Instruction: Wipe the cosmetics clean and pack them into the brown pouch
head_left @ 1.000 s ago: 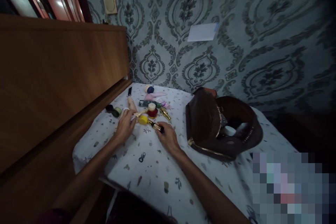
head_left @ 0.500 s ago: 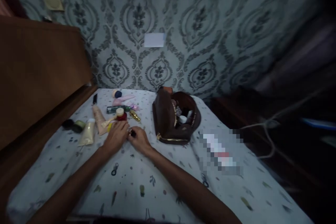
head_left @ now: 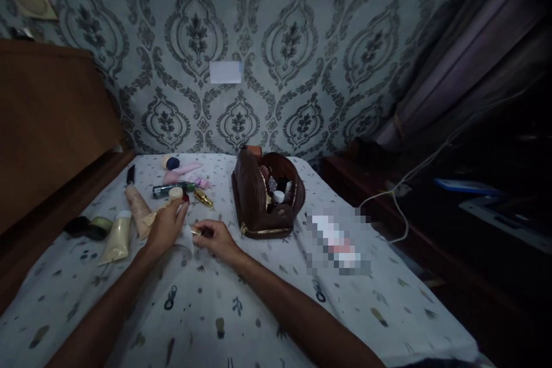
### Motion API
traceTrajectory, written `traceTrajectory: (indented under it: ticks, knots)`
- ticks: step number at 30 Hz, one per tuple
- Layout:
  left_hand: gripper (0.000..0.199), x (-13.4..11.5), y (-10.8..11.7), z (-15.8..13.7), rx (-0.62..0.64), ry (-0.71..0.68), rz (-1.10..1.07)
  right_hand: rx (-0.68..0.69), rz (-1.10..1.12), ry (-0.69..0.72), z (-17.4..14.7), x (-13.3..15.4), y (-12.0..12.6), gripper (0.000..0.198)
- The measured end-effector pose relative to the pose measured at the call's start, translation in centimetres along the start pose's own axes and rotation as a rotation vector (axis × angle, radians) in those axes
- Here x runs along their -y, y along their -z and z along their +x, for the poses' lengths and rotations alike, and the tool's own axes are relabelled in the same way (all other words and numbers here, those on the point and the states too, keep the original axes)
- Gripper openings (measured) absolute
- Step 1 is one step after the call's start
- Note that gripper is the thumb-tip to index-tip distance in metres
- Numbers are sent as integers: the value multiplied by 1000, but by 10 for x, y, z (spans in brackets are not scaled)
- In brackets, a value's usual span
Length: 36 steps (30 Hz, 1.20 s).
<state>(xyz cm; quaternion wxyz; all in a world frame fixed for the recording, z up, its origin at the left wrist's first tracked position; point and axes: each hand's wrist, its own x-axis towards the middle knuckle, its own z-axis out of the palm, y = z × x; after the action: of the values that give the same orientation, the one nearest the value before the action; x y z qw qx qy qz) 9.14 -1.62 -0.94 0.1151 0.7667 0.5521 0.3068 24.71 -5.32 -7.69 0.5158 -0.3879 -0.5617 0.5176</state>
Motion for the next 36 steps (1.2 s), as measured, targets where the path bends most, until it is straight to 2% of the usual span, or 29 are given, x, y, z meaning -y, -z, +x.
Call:
traceTrajectory:
  ticks: [3, 7, 12, 14, 16, 21, 24, 27, 32, 36]
  knots:
    - [35, 13, -9, -2, -86, 28, -260, -11, -96, 63, -4, 1, -2, 26]
    - [31, 23, -17, -6, -118, 133, -540, -24, -250, 116, -5, 4, -1, 24]
    - [28, 13, -15, -9, -39, 338, -838, 7, -290, 114, -5, 5, 4, 26]
    - [28, 7, -15, -10, -15, 360, -976, 19, -294, 100, -5, 5, 5, 25]
    - [36, 2, -17, -11, -35, 374, -1015, 16, -280, 94, -6, 5, 4, 24]
    - [56, -3, -24, -15, -155, 334, -1025, 36, -195, 87, -5, 12, -1, 25]
    - [60, -7, -23, -21, -131, 244, -999, 47, -158, 104, -8, 17, -1, 28]
    - [52, -10, -21, -28, -73, 143, -957, -38, -175, 104, -10, 18, -2, 28]
    - [41, -5, -24, -33, 7, -151, -549, -126, -166, 82, -9, 7, -4, 21]
    - [36, 1, -30, -34, 5, -182, -339, -127, -272, 124, -8, -5, 0, 18]
